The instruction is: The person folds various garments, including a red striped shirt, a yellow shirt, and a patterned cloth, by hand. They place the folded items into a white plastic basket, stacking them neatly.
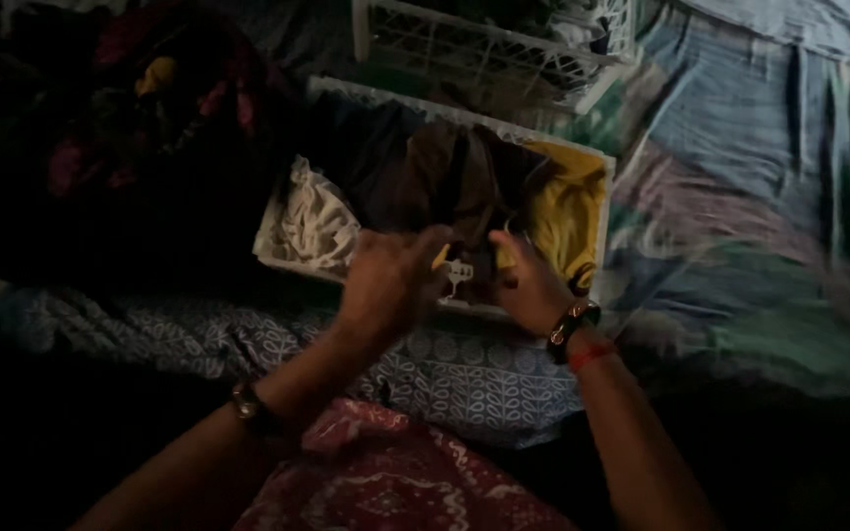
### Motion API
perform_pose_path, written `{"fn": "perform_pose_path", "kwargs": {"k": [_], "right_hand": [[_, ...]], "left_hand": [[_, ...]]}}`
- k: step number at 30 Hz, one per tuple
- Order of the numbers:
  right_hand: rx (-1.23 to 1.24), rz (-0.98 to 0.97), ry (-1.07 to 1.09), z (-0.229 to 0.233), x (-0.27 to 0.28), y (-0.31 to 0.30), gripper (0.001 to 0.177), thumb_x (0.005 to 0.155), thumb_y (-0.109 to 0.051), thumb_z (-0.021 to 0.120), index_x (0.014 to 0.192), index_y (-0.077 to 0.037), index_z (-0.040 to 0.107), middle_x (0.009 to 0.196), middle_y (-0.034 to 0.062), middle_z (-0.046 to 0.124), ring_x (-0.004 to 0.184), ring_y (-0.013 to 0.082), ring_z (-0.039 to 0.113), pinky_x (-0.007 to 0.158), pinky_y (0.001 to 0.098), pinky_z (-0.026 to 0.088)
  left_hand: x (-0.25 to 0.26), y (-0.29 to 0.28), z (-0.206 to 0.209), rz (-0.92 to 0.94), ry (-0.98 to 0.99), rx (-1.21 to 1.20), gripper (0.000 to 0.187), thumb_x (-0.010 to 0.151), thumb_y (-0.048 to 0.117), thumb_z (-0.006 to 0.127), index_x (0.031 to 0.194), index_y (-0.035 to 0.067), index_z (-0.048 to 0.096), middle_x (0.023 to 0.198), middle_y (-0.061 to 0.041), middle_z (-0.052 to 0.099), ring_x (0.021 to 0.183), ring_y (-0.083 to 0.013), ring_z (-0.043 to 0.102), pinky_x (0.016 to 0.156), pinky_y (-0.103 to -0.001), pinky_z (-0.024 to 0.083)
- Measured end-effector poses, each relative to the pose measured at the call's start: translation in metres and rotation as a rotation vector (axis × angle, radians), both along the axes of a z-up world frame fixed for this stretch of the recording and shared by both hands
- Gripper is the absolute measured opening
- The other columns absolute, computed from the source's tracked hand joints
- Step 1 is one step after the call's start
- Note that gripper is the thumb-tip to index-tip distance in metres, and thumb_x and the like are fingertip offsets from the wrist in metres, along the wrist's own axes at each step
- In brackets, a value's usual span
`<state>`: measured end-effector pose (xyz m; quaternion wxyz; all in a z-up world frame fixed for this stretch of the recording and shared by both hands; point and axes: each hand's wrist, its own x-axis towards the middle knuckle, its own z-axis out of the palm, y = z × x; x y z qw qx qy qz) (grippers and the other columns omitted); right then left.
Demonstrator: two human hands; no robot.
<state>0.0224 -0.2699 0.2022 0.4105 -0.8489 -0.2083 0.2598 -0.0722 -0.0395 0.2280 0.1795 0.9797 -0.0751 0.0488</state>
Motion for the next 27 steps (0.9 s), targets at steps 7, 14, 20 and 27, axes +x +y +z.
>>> {"fn": "perform_pose_path", "kwargs": {"k": [7, 14, 20, 27], "right_hand": [[-0.111, 0.082, 0.003, -0.005, 0.055, 0.023, 0.047, 0.086, -0.049, 0.077, 0.115, -0.013, 0.079, 0.115, 0.0057, 0.077, 0.104, 0.0211, 0.073, 0.091, 0.0384, 0.056], [-0.040, 0.233, 0.111, -0.058, 0.196, 0.064, 0.033, 0.089, -0.038, 0.076, 0.105, -0.009, 0.081, 0.108, 0.0056, 0.079, 0.100, 0.0199, 0.074, 0.091, 0.0401, 0.059], [-0.300, 0.054, -0.220, -0.170, 0.354, 0.120, 0.037, 0.102, -0.032, 0.054, 0.133, -0.011, 0.058, 0.126, 0.0125, 0.059, 0.112, 0.0328, 0.056, 0.094, 0.0554, 0.042], [-1.674, 2.520, -2.084, -0.236, 0.421, 0.144, 0.087, 0.103, -0.069, 0.025, 0.158, -0.007, 0.051, 0.152, 0.0191, 0.060, 0.139, 0.0394, 0.052, 0.117, 0.0554, 0.033]], "left_hand": [[0.066, 0.059, -0.056, -0.204, 0.713, -0.608, 0.046, 0.095, 0.049, 0.063, 0.129, 0.018, 0.067, 0.120, -0.004, 0.072, 0.104, -0.0223, 0.069, 0.086, -0.040, 0.055], [0.147, 0.064, -0.052, -0.007, 0.681, -0.329, 0.033, 0.101, 0.041, 0.056, 0.113, 0.018, 0.076, 0.107, -0.010, 0.074, 0.090, -0.0315, 0.071, 0.077, -0.046, 0.057], [0.211, 0.100, -0.125, -0.329, 0.515, -0.424, 0.043, 0.098, 0.054, 0.060, 0.106, 0.017, 0.079, 0.098, -0.008, 0.076, 0.088, -0.0293, 0.072, 0.074, -0.045, 0.056], [0.261, 0.121, -0.181, -0.383, 0.810, -0.437, 0.050, 0.084, 0.062, 0.069, 0.111, 0.020, 0.079, 0.099, -0.005, 0.077, 0.088, -0.0304, 0.072, 0.075, -0.047, 0.056]]}}
